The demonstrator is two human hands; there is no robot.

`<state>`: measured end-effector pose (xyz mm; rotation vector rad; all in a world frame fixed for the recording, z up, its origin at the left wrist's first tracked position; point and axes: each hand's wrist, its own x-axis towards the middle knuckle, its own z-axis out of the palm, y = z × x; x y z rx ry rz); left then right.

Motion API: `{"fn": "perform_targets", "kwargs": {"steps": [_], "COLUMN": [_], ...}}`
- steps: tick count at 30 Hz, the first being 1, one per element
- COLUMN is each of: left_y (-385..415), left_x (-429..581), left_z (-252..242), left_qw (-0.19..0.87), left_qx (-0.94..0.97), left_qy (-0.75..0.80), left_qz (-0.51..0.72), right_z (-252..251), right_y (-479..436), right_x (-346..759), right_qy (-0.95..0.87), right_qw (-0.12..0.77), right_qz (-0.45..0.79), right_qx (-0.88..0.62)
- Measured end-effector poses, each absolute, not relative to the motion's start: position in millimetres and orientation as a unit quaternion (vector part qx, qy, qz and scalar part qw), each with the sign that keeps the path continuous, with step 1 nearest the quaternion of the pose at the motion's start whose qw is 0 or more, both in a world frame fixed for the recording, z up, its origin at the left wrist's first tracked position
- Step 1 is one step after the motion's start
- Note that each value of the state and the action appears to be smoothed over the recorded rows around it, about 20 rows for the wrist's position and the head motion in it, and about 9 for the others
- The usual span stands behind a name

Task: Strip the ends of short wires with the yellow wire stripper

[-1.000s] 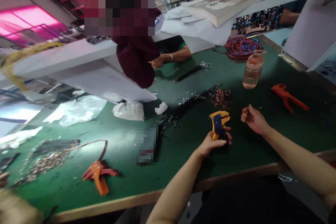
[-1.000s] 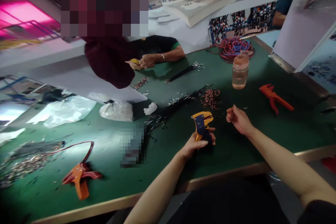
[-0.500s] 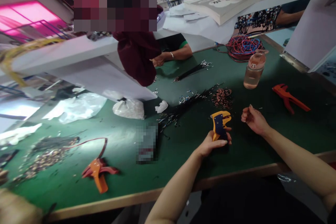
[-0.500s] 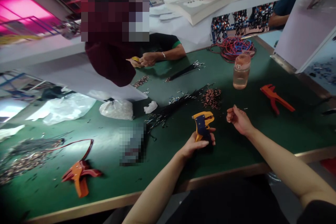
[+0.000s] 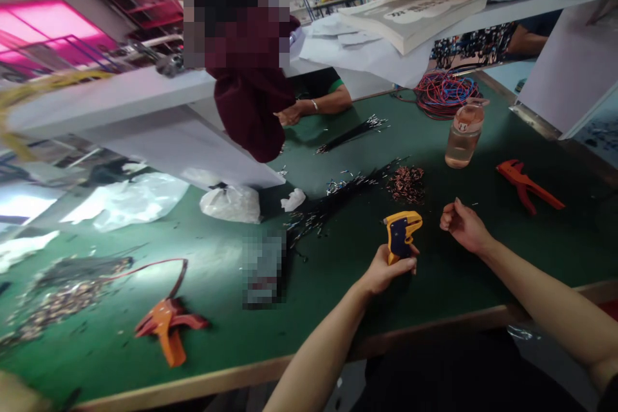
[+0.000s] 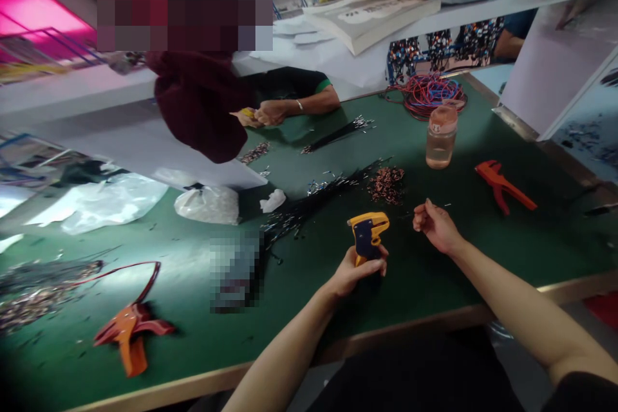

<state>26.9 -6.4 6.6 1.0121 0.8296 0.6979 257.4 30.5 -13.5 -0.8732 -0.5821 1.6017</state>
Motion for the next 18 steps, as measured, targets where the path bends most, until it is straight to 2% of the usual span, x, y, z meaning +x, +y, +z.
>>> {"fn": "perform_targets", "kwargs": {"steps": [13, 18], "left_y": [-6.8, -6.9], "left_x": [32.9, 30.7], "left_z": [1.5, 6.8], "left_qw": [0.661, 0.685], "left_qx": [0.487, 0.474], "left_qy": [0.46, 0.44], "left_qz": [0.337, 0.334], "right_z": [-16.5, -18.6], "right_y": [30.9, 31.7], "right_x": [259.3, 259.4], "right_qy": [-0.267, -0.264], "right_qw": [0.573, 0.576], "right_qz": [0.684, 0.679], "right_qx": [-0.364, -0.369]}}
